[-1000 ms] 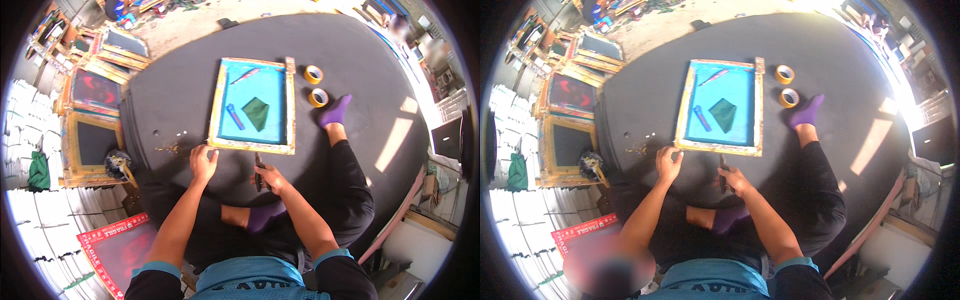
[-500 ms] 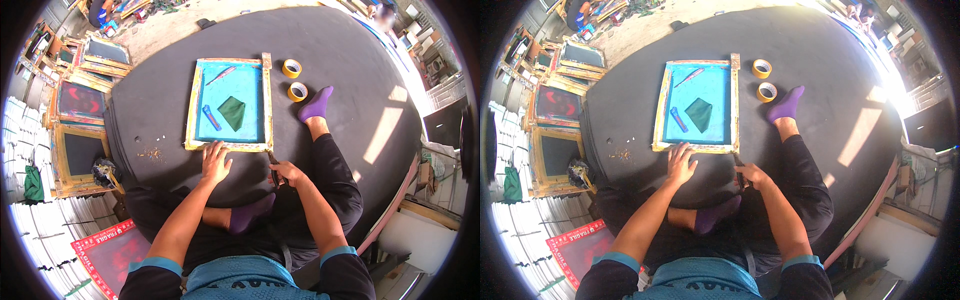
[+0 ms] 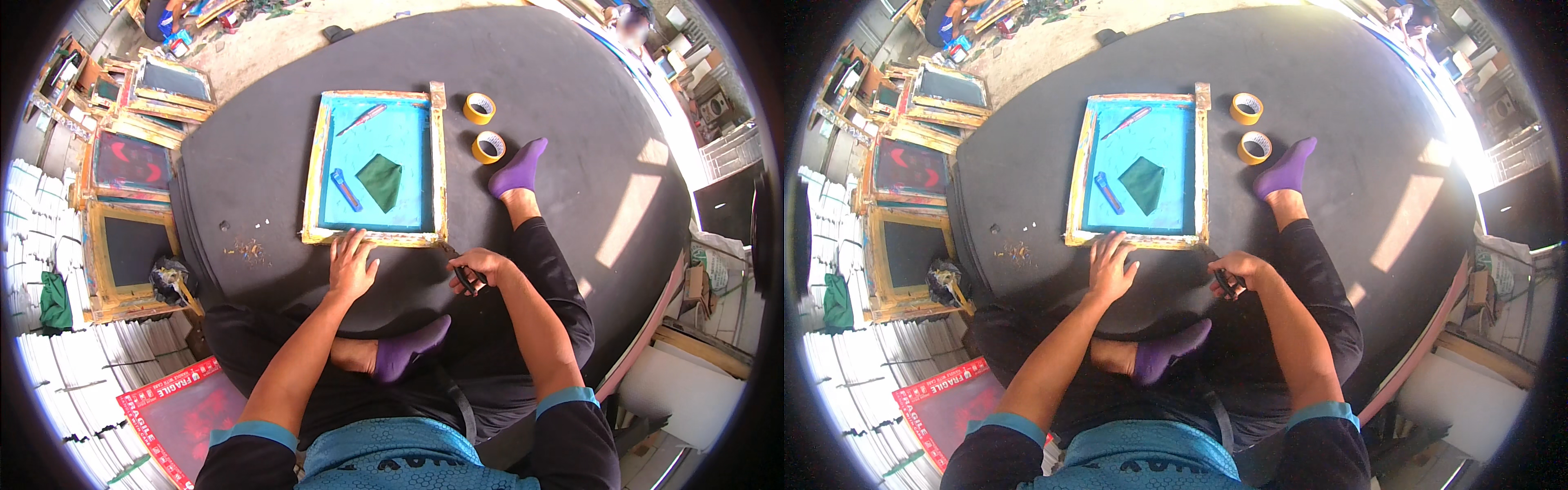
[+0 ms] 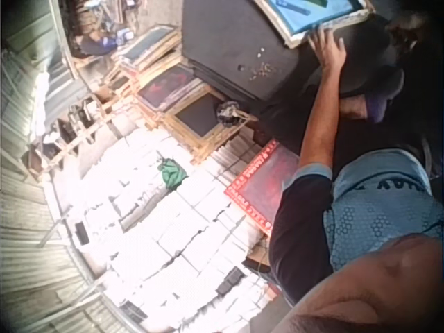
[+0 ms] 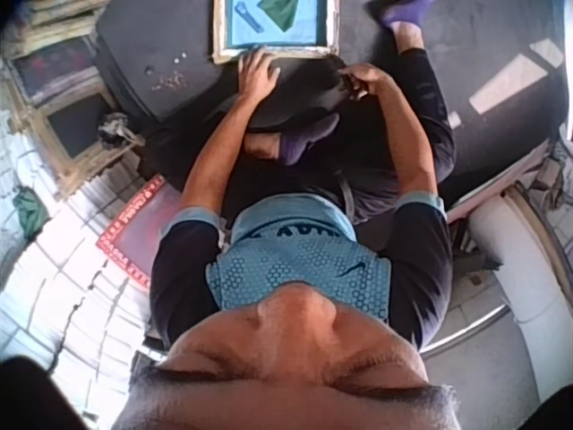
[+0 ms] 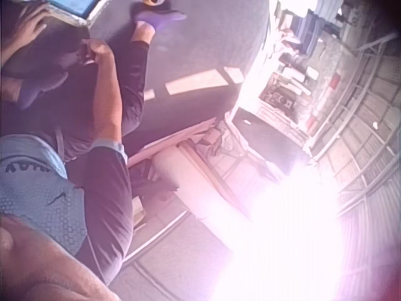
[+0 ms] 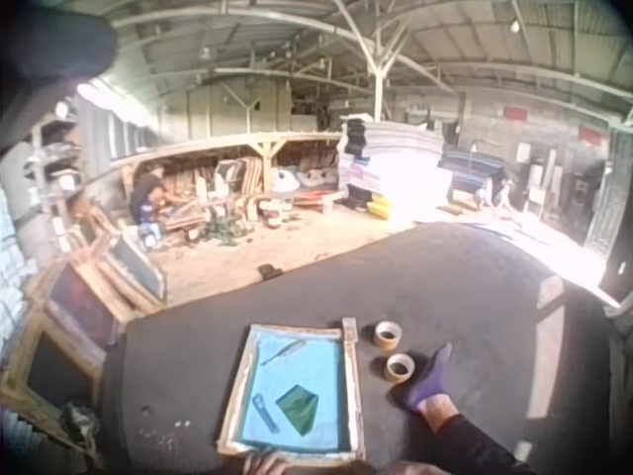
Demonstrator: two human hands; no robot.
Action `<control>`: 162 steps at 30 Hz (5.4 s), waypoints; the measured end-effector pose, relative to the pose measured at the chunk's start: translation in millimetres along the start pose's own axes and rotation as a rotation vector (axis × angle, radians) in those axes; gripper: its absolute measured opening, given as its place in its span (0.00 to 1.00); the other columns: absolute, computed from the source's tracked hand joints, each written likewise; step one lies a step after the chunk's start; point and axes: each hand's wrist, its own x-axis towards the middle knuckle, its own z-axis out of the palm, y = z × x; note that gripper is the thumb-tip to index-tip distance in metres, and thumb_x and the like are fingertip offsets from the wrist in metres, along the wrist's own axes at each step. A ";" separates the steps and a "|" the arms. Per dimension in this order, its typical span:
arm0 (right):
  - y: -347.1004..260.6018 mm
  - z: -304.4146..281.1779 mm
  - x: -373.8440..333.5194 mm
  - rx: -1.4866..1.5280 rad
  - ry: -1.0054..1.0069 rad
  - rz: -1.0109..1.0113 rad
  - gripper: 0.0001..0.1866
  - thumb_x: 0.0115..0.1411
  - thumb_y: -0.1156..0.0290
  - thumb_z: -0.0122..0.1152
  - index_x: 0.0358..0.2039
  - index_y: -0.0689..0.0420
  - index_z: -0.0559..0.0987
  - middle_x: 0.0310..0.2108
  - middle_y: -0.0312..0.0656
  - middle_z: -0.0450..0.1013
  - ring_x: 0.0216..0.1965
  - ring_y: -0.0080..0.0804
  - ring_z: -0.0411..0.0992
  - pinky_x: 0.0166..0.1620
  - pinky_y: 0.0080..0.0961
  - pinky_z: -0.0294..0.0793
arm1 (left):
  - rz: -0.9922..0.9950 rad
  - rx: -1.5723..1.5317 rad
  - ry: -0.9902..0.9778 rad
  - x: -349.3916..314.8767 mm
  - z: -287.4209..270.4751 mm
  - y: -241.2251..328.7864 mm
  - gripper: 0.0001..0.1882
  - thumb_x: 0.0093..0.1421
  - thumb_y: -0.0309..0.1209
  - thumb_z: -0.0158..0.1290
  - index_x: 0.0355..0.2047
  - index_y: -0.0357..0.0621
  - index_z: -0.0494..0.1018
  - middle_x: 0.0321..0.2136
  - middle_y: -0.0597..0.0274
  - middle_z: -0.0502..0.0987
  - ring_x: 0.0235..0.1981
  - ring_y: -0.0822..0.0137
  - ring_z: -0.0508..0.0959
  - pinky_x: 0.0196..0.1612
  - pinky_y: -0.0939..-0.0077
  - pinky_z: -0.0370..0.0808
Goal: The person sits on the floor and uses a utility knife to trim the edges of a wooden screen printing frame. They carefully cut along the frame's perimeter, removing excess material.
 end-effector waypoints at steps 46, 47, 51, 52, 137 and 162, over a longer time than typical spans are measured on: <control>-17.4 237.6 76.8 -0.560 0.124 -0.668 0.19 0.67 0.58 0.64 0.47 0.61 0.80 0.33 0.50 0.82 0.34 0.42 0.83 0.37 0.39 0.80 | -1.064 -0.961 -0.005 -35.3 -104.5 -126.6 0.16 0.57 0.36 0.71 0.39 0.37 0.83 0.29 0.62 0.84 0.24 0.72 0.81 0.27 0.76 0.75; -16.0 234.5 75.5 -0.396 0.052 -0.602 0.19 0.67 0.59 0.64 0.48 0.62 0.80 0.32 0.47 0.81 0.33 0.38 0.82 0.36 0.36 0.79 | -1.120 -0.956 0.149 -37.4 -105.9 -135.1 0.17 0.54 0.35 0.72 0.38 0.37 0.83 0.29 0.62 0.84 0.23 0.72 0.80 0.25 0.76 0.74; -9.3 223.4 54.4 -0.048 0.069 -0.533 0.19 0.67 0.60 0.64 0.47 0.64 0.80 0.31 0.40 0.79 0.30 0.29 0.78 0.36 0.31 0.77 | -1.169 -0.733 0.682 -59.2 -80.9 -184.7 0.12 0.55 0.31 0.72 0.34 0.39 0.82 0.30 0.61 0.85 0.30 0.66 0.82 0.35 0.70 0.79; -3.8 210.9 52.7 -0.003 0.112 -0.521 0.18 0.67 0.60 0.64 0.46 0.64 0.80 0.31 0.41 0.80 0.30 0.30 0.78 0.36 0.31 0.78 | -1.107 -0.591 0.626 -50.2 -75.5 -175.1 0.12 0.56 0.32 0.72 0.35 0.39 0.82 0.29 0.61 0.85 0.31 0.64 0.83 0.38 0.68 0.79; 5.0 169.8 32.3 0.070 0.176 -0.380 0.17 0.67 0.63 0.63 0.45 0.65 0.78 0.32 0.43 0.77 0.30 0.32 0.79 0.29 0.33 0.78 | -0.950 0.198 -0.137 -27.7 -126.0 -117.1 0.20 0.60 0.53 0.65 0.37 0.49 0.85 0.39 0.50 0.86 0.43 0.46 0.86 0.47 0.51 0.82; 5.1 75.1 27.7 -0.053 0.576 -0.132 0.17 0.65 0.67 0.63 0.38 0.74 0.77 0.25 0.47 0.72 0.18 0.41 0.75 0.15 0.40 0.71 | -0.067 0.085 -0.118 -1.3 -18.9 -24.6 0.37 0.59 0.41 0.65 0.68 0.54 0.68 0.69 0.57 0.66 0.74 0.52 0.58 0.75 0.40 0.49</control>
